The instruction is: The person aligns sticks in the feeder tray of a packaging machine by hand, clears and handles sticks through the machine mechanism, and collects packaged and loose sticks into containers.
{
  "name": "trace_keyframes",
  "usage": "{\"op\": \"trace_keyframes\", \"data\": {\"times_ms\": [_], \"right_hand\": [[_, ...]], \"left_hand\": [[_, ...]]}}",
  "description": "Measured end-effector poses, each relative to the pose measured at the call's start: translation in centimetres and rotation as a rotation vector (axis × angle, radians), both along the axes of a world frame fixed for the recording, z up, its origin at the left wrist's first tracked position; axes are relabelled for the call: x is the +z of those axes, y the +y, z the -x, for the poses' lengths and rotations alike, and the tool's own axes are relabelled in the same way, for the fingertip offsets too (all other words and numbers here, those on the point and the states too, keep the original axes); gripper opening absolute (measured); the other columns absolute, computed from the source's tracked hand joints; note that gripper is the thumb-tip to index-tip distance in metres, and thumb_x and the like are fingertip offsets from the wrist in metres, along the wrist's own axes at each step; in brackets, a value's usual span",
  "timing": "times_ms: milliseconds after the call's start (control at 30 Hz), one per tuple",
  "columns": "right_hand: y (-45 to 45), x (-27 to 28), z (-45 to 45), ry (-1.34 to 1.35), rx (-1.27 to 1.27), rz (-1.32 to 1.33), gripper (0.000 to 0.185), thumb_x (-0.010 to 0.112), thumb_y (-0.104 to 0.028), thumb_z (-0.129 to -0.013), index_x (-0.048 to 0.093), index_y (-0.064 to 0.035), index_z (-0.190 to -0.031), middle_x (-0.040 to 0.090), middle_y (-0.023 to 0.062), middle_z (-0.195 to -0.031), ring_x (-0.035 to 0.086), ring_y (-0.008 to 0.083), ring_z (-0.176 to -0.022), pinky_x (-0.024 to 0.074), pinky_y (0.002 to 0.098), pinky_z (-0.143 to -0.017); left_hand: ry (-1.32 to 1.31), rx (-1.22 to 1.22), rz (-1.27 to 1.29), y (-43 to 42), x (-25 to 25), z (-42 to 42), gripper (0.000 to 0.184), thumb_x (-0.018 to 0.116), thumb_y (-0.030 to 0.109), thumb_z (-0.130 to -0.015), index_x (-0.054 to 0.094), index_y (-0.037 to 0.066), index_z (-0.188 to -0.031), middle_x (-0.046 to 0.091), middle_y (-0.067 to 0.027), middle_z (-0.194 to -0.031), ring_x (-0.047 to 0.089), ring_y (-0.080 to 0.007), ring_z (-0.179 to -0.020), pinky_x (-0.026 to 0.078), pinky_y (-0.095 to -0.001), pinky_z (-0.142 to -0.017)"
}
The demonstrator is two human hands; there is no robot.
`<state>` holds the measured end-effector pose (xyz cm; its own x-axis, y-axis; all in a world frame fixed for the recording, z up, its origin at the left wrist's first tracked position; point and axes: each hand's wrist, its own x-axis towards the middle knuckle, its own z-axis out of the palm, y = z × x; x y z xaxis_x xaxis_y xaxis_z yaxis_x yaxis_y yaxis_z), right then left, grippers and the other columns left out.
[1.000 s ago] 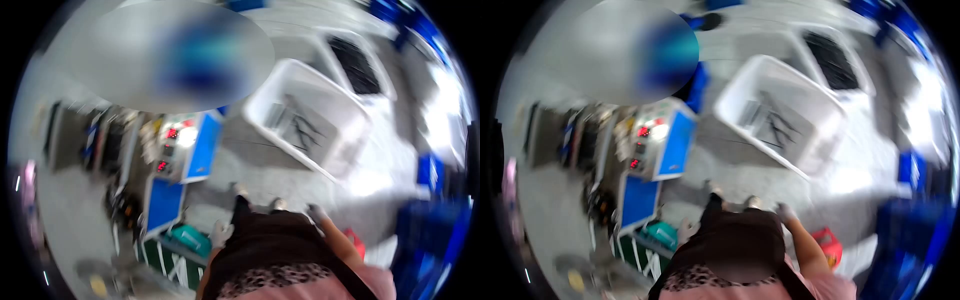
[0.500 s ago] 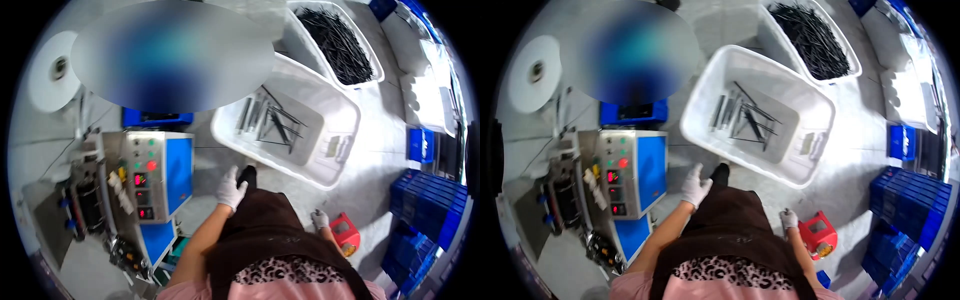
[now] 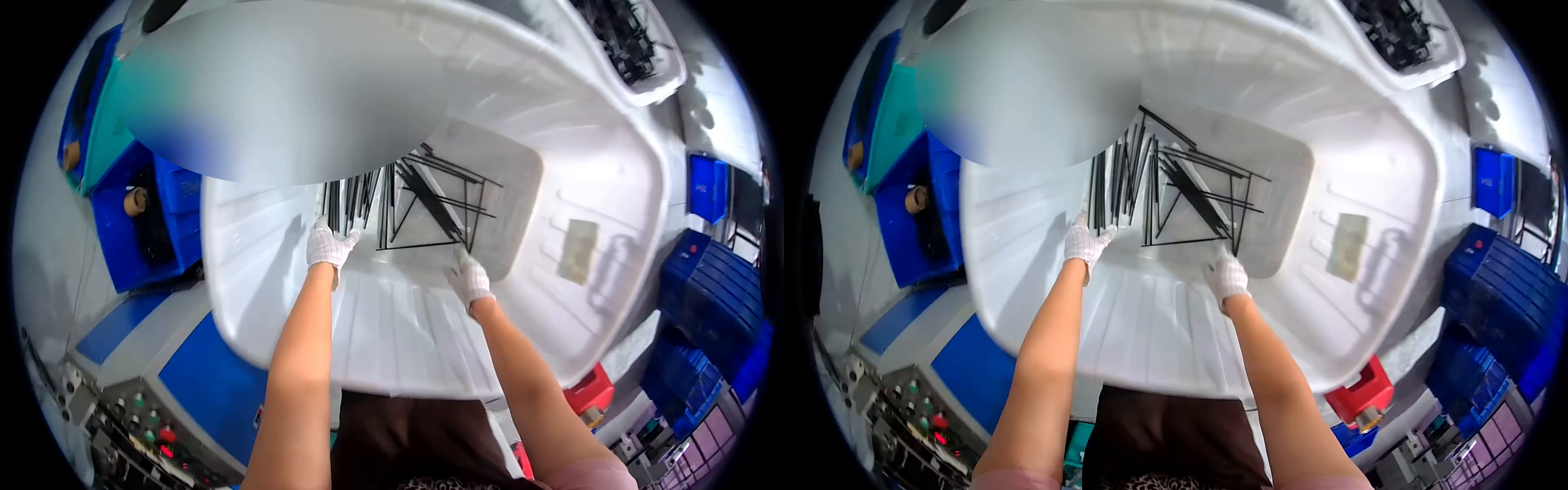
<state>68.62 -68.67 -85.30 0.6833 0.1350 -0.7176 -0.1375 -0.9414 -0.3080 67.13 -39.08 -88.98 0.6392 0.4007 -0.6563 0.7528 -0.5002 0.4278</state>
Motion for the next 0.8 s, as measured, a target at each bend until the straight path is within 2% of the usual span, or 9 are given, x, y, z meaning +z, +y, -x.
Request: {"op": "trace_keyframes", "data": {"times_ms": [167, 233, 367, 433, 500, 567, 600, 700, 800], "right_hand": [[2.9, -12.0, -6.2, -0.262, 0.062, 0.112, 0.076, 0.064, -0.024, -0.075, 0.023, -0.0064, -0.136, 0.041, 0.0140, -0.129, 0.043, 0.0291, -0.117, 0.0399, 0.0451, -0.091], [2.8, -14.5, -7.4, -0.480, 0.298, 0.333, 0.077, 0.066, -0.026, -0.073, 0.026, -0.0044, -0.134, 0.043, 0.0132, -0.126, 0.042, 0.0273, -0.117, 0.0387, 0.0414, -0.093], [2.0, -17.5, -9.0, -0.360, 0.427, 0.431, 0.066, 0.063, -0.026, -0.076, 0.034, -0.0025, -0.130, 0.052, 0.0106, -0.106, 0.052, 0.0237, -0.103, 0.0414, 0.0404, -0.088], [2.8, -18.8, -8.6, -0.179, 0.116, 0.303, 0.053, 0.061, -0.027, -0.078, 0.043, -0.0019, -0.120, 0.054, 0.0112, -0.099, 0.058, 0.0262, -0.091, 0.0464, 0.0425, -0.079], [5.6, -19.5, -7.4, -0.309, 0.008, 0.246, 0.035, 0.054, -0.029, -0.083, 0.048, -0.0025, -0.107, 0.057, 0.0156, -0.094, 0.060, 0.0308, -0.084, 0.0492, 0.0432, -0.071], [9.7, -20.1, -6.5, -0.145, -0.088, 0.085, 0.025, 0.037, -0.024, -0.091, 0.047, -0.0037, -0.102, 0.061, 0.0190, -0.086, 0.060, 0.0336, -0.086, 0.0496, 0.0420, -0.072], [12.2, -19.5, -6.4, -0.179, -0.131, -0.013, 0.022, 0.037, -0.022, -0.091, 0.047, -0.0048, -0.101, 0.061, 0.0176, -0.091, 0.060, 0.0336, -0.086, 0.0497, 0.0416, -0.072], [16.1, -16.4, -6.9, 0.114, -0.133, -0.069, 0.028, 0.039, -0.017, -0.090, 0.044, -0.0051, -0.114, 0.060, 0.0163, -0.100, 0.059, 0.0324, -0.089, 0.0489, 0.0374, -0.075], [16.5, -17.7, -5.1, 0.195, -0.641, -0.688, 0.033, 0.047, -0.020, -0.086, 0.048, -0.0073, -0.116, 0.057, 0.0176, -0.109, 0.054, 0.0309, -0.102, 0.0426, 0.0332, -0.088]], "left_hand": [[-0.024, -0.118, -0.262, 0.9, -9.3, -2.4, 0.097, 0.075, 0.050, -0.058, 0.033, -0.006, -0.126, 0.038, -0.0252, -0.129, 0.035, -0.0354, -0.123, 0.031, -0.0393, -0.102], [-0.019, -0.135, -0.316, 1.2, -11.7, -3.0, 0.099, 0.073, 0.052, -0.060, 0.030, -0.005, -0.128, 0.035, -0.0248, -0.131, 0.031, -0.0363, -0.125, 0.029, -0.0391, -0.104], [-0.140, -0.146, -0.508, -1.1, -13.1, -3.8, 0.105, 0.068, 0.064, -0.058, 0.028, -0.004, -0.127, 0.037, -0.0236, -0.128, 0.034, -0.0362, -0.121, 0.030, -0.0418, -0.102], [-0.015, 0.023, -0.489, -3.0, -11.4, -5.5, 0.101, 0.070, 0.063, -0.056, 0.034, -0.005, -0.122, 0.041, -0.0238, -0.120, 0.038, -0.0379, -0.115, 0.033, -0.0418, -0.098], [-0.088, 0.083, -0.382, -5.0, -13.5, -5.7, 0.110, 0.068, 0.072, -0.047, 0.037, -0.004, -0.120, 0.042, -0.0232, -0.118, 0.041, -0.0348, -0.111, 0.036, -0.0424, -0.094], [-0.010, 0.023, -0.227, -6.9, -10.8, -8.4, 0.090, 0.076, 0.059, -0.050, 0.049, -0.006, -0.106, 0.055, -0.0224, -0.101, 0.055, -0.0337, -0.095, 0.043, -0.0379, -0.086], [-0.034, 0.116, 0.010, -7.4, -12.4, -8.8, 0.092, 0.076, 0.059, -0.048, 0.048, -0.007, -0.105, 0.057, -0.0224, -0.099, 0.057, -0.0341, -0.095, 0.045, -0.0380, -0.084], [0.151, 0.316, -0.164, -7.4, -12.9, -10.1, 0.090, 0.077, 0.051, -0.050, 0.046, -0.010, -0.109, 0.057, -0.0267, -0.103, 0.057, -0.0354, -0.097, 0.046, -0.0382, -0.083], [0.215, 0.284, -0.189, -5.4, -14.3, -9.8, 0.076, 0.076, 0.042, -0.053, 0.050, -0.008, -0.105, 0.058, -0.0263, -0.101, 0.058, -0.0369, -0.097, 0.046, -0.0393, -0.083]]}}
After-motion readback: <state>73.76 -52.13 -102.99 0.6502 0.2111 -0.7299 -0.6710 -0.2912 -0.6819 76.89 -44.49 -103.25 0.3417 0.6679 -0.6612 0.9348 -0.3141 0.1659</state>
